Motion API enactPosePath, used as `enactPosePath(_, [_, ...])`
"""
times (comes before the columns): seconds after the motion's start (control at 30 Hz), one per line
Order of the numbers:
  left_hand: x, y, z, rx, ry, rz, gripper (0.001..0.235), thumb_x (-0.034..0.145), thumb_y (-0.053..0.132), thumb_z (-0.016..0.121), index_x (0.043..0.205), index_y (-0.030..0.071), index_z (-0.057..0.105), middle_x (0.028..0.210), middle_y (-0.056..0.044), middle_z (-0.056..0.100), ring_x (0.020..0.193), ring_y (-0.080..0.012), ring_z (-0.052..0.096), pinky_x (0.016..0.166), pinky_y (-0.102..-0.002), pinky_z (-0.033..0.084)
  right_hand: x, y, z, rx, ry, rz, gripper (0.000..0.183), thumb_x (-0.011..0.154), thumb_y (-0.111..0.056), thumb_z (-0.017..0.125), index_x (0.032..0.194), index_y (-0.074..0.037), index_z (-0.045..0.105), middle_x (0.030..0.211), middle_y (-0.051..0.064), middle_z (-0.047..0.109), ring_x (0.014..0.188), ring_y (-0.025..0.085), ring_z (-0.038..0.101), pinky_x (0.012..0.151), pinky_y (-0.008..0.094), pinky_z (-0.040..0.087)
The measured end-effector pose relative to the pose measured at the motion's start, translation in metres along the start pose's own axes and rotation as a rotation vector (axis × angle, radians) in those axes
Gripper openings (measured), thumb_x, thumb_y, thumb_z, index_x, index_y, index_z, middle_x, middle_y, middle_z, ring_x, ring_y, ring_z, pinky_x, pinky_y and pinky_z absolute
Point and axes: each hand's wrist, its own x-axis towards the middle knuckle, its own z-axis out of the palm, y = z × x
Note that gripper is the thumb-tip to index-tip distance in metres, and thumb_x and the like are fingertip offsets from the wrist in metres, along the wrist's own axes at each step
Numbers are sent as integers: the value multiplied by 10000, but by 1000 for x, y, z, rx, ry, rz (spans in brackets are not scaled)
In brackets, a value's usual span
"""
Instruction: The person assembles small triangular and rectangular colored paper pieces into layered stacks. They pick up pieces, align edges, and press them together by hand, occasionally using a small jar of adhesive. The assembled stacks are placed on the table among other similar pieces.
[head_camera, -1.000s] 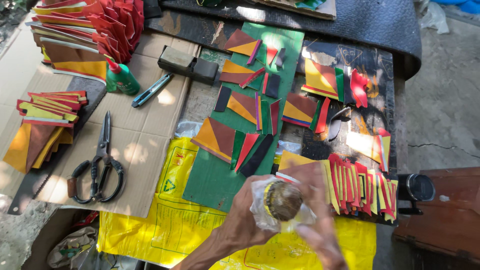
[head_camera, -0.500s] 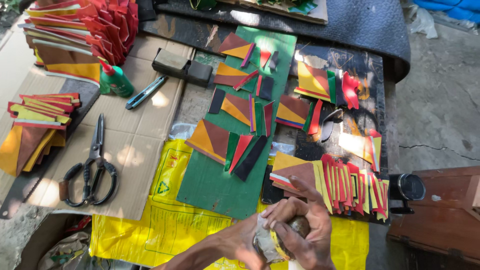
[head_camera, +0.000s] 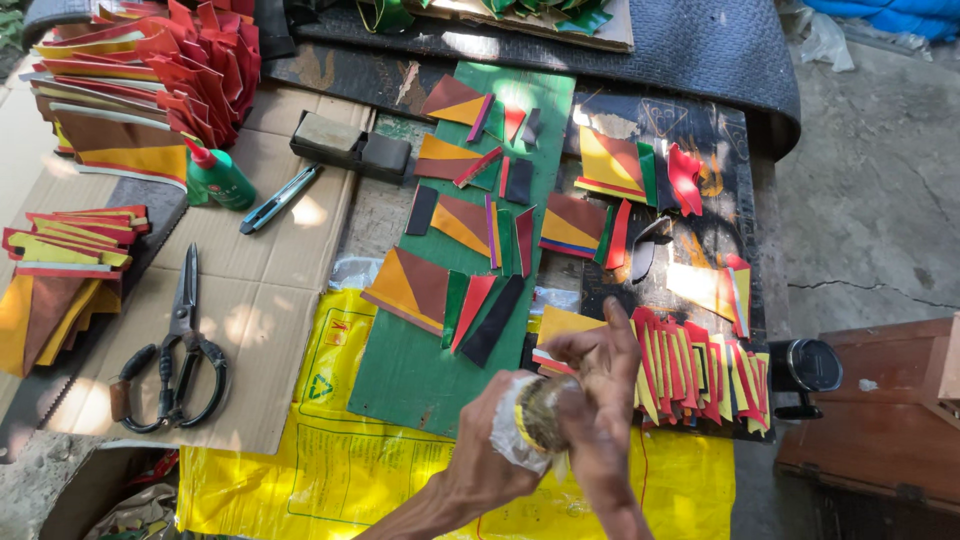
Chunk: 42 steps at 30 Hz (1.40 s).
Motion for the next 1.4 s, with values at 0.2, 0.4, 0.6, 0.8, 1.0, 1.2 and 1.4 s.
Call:
enactPosePath(0.2, [14, -3, -27, 46, -54, -99, 589, 702, 116, 860, 1223, 36, 596, 1104, -128, 610, 1009, -326, 656, 828, -381, 555, -13, 7, -20, -133, -146, 53, 646, 802, -224, 867, 1344, 27, 621, 1509, 161, 413, 1415, 284, 428, 1187, 443, 358])
enactPosePath(0.4, [12, -12, -53, -282, -576, -106, 694, 661, 230, 959, 1212, 36, 585, 1105, -104, 605, 979, -240, 631, 882, -337, 526, -18, 21, -62, 72, -473, 131, 618, 745, -253, 924, 1270, -1, 716, 1404, 139, 456, 1412, 279, 408, 1237, 418, 303])
enactPosePath(0.6, [-7, -17, -28, -171, -272, -191, 532, 763, 219, 940, 1223, 70, 718, 1096, -98, 738, 868, -188, 761, 778, -317, 610, -22, 28, -61, -98, -326, 199, 530, 768, -161, 877, 1260, -5, 756, 1183, 64, 519, 1116, 202, 528, 1068, 334, 406])
enactPosePath(0.8, [-15, -25, -11, -111, 44, -223, 570, 732, 156, 899, 1199, 28, 599, 971, -91, 770, 840, -200, 803, 741, -304, 626, -25, 18, -28, -536, -31, -25, 376, 754, 5, 824, 1128, -26, 793, 949, 26, 549, 941, 194, 542, 870, 294, 462])
enactPosePath(1.0, [-17, -20, -8, -7, 128, -243, 612, 714, 133, 894, 1214, 18, 560, 971, -108, 767, 876, -219, 804, 738, -318, 637, -28, -5, -2, -1072, 92, -497, 272, 764, -44, 813, 1033, -68, 784, 936, 51, 584, 965, 252, 542, 862, 377, 442])
enactPosePath(1.2, [-9, -7, -13, -228, 0, -372, 642, 722, 149, 915, 1249, 17, 574, 990, -88, 785, 875, -169, 768, 775, -310, 627, -24, -3, -7, -561, 63, -207, 293, 820, -114, 784, 1105, -60, 736, 1130, 74, 568, 1069, 263, 567, 961, 380, 460])
enactPosePath(1.4, [-3, -2, -12, -266, 28, -343, 641, 762, 176, 910, 1270, 4, 558, 1057, -96, 779, 954, -149, 759, 824, -317, 625, -18, -6, -8, -142, -152, -1, 568, 837, -284, 784, 1320, -33, 622, 1264, 125, 529, 1189, 285, 524, 1043, 372, 425])
